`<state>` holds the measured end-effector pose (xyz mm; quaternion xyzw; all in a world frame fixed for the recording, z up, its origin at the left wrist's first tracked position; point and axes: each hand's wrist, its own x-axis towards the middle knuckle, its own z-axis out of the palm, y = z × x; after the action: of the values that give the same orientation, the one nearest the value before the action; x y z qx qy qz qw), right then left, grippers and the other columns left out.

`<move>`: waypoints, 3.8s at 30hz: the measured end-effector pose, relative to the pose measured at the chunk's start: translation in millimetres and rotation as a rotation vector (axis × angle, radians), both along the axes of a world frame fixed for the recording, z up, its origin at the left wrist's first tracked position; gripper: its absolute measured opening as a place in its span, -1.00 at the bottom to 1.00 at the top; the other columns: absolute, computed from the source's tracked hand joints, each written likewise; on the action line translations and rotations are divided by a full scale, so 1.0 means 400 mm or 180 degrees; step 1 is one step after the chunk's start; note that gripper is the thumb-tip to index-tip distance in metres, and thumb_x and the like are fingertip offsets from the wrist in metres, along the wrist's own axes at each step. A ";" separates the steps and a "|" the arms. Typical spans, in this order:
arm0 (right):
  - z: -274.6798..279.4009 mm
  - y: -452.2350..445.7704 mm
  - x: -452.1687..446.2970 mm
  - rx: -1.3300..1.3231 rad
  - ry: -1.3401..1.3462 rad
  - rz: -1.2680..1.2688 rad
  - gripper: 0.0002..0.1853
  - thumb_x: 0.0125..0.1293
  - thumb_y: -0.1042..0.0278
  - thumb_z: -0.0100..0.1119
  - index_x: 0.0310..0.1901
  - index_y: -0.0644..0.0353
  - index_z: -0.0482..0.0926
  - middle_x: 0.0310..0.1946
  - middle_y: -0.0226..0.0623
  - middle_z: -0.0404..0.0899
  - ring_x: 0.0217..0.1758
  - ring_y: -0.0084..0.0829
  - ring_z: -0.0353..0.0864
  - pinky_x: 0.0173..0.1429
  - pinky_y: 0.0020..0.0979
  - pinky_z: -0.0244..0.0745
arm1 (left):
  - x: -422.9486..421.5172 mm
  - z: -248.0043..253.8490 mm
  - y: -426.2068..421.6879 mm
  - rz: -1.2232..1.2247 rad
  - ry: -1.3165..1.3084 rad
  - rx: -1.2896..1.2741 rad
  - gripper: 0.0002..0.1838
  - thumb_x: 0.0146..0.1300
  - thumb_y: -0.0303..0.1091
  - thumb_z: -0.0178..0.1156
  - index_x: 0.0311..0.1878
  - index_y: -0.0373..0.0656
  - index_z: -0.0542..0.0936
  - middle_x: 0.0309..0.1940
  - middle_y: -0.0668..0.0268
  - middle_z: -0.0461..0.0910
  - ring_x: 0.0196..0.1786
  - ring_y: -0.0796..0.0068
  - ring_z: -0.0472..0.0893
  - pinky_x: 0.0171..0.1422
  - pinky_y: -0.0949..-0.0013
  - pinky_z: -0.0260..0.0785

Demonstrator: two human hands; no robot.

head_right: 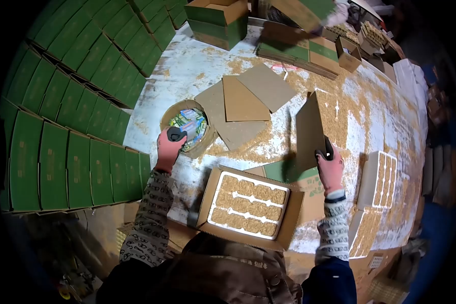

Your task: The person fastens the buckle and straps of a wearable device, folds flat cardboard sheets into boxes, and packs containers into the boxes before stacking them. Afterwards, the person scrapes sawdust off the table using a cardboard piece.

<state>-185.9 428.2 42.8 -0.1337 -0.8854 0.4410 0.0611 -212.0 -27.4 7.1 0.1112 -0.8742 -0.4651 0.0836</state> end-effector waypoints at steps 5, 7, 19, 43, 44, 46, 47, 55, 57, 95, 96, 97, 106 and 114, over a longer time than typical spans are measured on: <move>0.215 -0.131 0.252 0.1116 0.1435 0.0981 -0.53 -0.03 0.55 0.28 0.01 0.20 0.51 -0.08 -0.07 0.52 -0.14 -0.07 0.58 -0.06 -0.24 0.50 | 0.258 0.212 0.284 -0.2336 0.1082 -0.1609 -0.66 -0.04 -0.20 0.28 -0.22 -0.13 0.45 -0.25 0.20 0.45 -0.07 0.16 0.45 0.05 0.20 0.30; 0.240 -0.170 0.321 0.1540 0.1633 0.2330 -0.66 -0.08 0.44 0.31 -0.17 0.16 0.55 -0.18 -0.06 0.55 -0.28 -0.14 0.58 -0.27 -0.26 0.48 | 0.364 0.100 0.341 -0.3674 -0.0008 -0.2670 -0.61 0.18 -0.03 0.04 -0.07 -0.10 0.48 -0.03 0.27 0.45 0.10 0.24 0.37 0.22 0.26 0.18; 0.147 -0.186 0.431 0.1709 -0.2162 0.3304 -0.57 0.17 0.27 0.15 0.10 0.16 0.50 0.06 -0.14 0.54 0.08 -0.14 0.54 0.15 -0.26 0.44 | 0.430 -0.024 0.132 -0.0830 0.0325 -0.0132 -0.40 -0.07 -0.33 0.40 0.09 -0.27 0.46 0.05 0.06 0.46 0.10 0.01 0.44 0.20 0.12 0.29; 0.457 -0.432 0.012 -0.3392 0.1224 0.2157 -0.34 0.34 -0.13 -0.08 0.29 0.24 0.27 0.25 -0.17 0.36 0.29 -0.19 0.33 0.36 -0.15 0.20 | 0.597 0.580 -0.417 0.1483 0.3830 0.0748 -0.53 0.38 -0.26 -0.02 0.31 -0.18 0.32 0.26 0.18 0.27 0.24 0.34 0.34 0.28 0.30 0.23; 0.561 -0.504 -0.014 -0.3685 0.1377 0.2411 -0.33 0.35 -0.14 -0.11 0.30 0.23 0.25 0.26 -0.18 0.34 0.30 -0.18 0.32 0.37 -0.14 0.19 | 0.608 0.695 -0.510 0.1692 0.5222 0.0939 -0.50 0.41 -0.23 -0.06 0.37 -0.15 0.25 0.41 0.16 0.11 0.37 0.33 0.23 0.42 0.27 0.12; 0.755 -0.664 -0.033 -0.4242 0.1451 0.2868 -0.33 0.38 -0.16 -0.17 0.33 0.20 0.22 0.30 -0.20 0.31 0.33 -0.17 0.29 0.40 -0.12 0.16 | 0.660 0.993 -0.590 0.2387 0.4916 0.0944 -0.39 0.42 -0.09 -0.10 0.45 -0.07 0.09 0.47 0.22 -0.02 0.45 0.38 0.11 0.48 0.31 -0.02; 0.841 -0.751 -0.021 -0.4449 0.1342 0.3023 -0.32 0.39 -0.17 -0.21 0.35 0.19 0.21 0.31 -0.20 0.29 0.34 -0.16 0.28 0.41 -0.11 0.14 | 0.652 1.068 -0.640 0.2635 0.4712 0.1538 -0.41 0.42 -0.03 -0.11 0.41 -0.13 0.20 0.42 0.26 0.10 0.40 0.36 0.19 0.47 0.32 0.00; 1.249 -1.189 0.108 -0.1722 0.1664 0.4111 -0.52 0.37 -0.03 -0.01 0.07 0.23 0.47 -0.37 -0.27 0.55 -0.30 -0.44 0.49 -0.16 -0.37 0.50 | 0.625 1.061 -0.846 0.0940 0.3438 0.0509 -0.46 0.48 -0.02 -0.20 0.34 -0.20 0.29 0.20 0.38 0.40 0.18 0.56 0.40 0.27 0.50 0.24; 1.188 -1.266 0.128 -0.0841 0.2796 0.4170 -0.61 0.36 0.10 0.01 0.03 0.24 0.52 -0.29 -0.13 0.59 -0.24 -0.45 0.53 -0.09 -0.36 0.48 | 0.616 1.016 -0.865 0.0833 0.3393 0.0652 -0.47 0.48 -0.04 -0.17 0.37 -0.17 0.26 0.22 0.38 0.38 0.19 0.56 0.39 0.26 0.49 0.25; 0.020 0.101 0.531 0.0279 0.1096 -0.1679 -0.63 0.28 0.18 0.16 -0.04 0.33 0.57 -0.16 -0.06 0.63 -0.04 -0.10 0.60 0.08 -0.25 0.45 | 0.504 0.274 0.280 -0.3177 -0.0309 -0.3449 -0.24 -0.01 -0.16 0.35 0.30 -0.05 0.32 0.19 0.12 0.39 -0.03 0.16 0.47 0.04 0.17 0.31; 0.024 0.092 0.513 -0.0011 0.0991 -0.1751 -0.61 0.30 0.18 0.14 0.01 0.34 0.53 -0.10 -0.05 0.61 0.00 -0.13 0.58 0.13 -0.28 0.42 | 0.499 0.281 0.276 -0.3360 0.0012 -0.3457 -0.31 0.01 -0.19 0.33 0.26 -0.06 0.37 0.15 0.14 0.42 -0.03 0.20 0.48 0.05 0.21 0.30; 0.030 0.071 0.508 -0.0215 0.0945 -0.1988 -0.65 0.28 0.27 0.17 0.00 0.34 0.52 -0.12 -0.13 0.60 -0.05 -0.25 0.60 0.09 -0.34 0.45 | 0.494 0.263 0.264 -0.3269 0.0222 -0.3527 -0.31 0.00 -0.18 0.33 0.24 -0.07 0.38 0.14 0.15 0.42 -0.02 0.20 0.48 0.06 0.21 0.30; -0.011 0.033 0.622 -0.1499 0.1474 -0.1477 -0.61 0.31 0.51 0.05 0.17 0.36 0.36 0.06 -0.21 0.46 0.09 -0.46 0.44 0.17 -0.45 0.37 | 0.509 0.195 0.270 -0.3459 0.0478 -0.3541 -0.33 -0.07 -0.17 0.36 0.16 -0.10 0.41 -0.25 0.21 0.43 -0.18 0.23 0.47 -0.12 0.24 0.31; -0.010 -0.062 0.472 -0.1038 0.1728 -0.0834 -0.27 0.34 0.38 0.05 0.44 0.30 -0.10 0.44 -0.03 -0.02 0.50 -0.19 -0.02 0.49 -0.31 -0.06 | 0.546 0.265 0.349 -0.4910 -0.0902 -0.0888 -0.44 0.03 -0.29 0.31 0.12 -0.19 0.39 -0.11 0.08 0.48 -0.06 0.07 0.51 0.05 0.21 0.38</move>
<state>2.8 403.5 38.9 -0.1321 -0.7300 0.5846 0.3285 6.4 112.1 113.0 -0.4788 -0.7571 -0.2595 -0.3608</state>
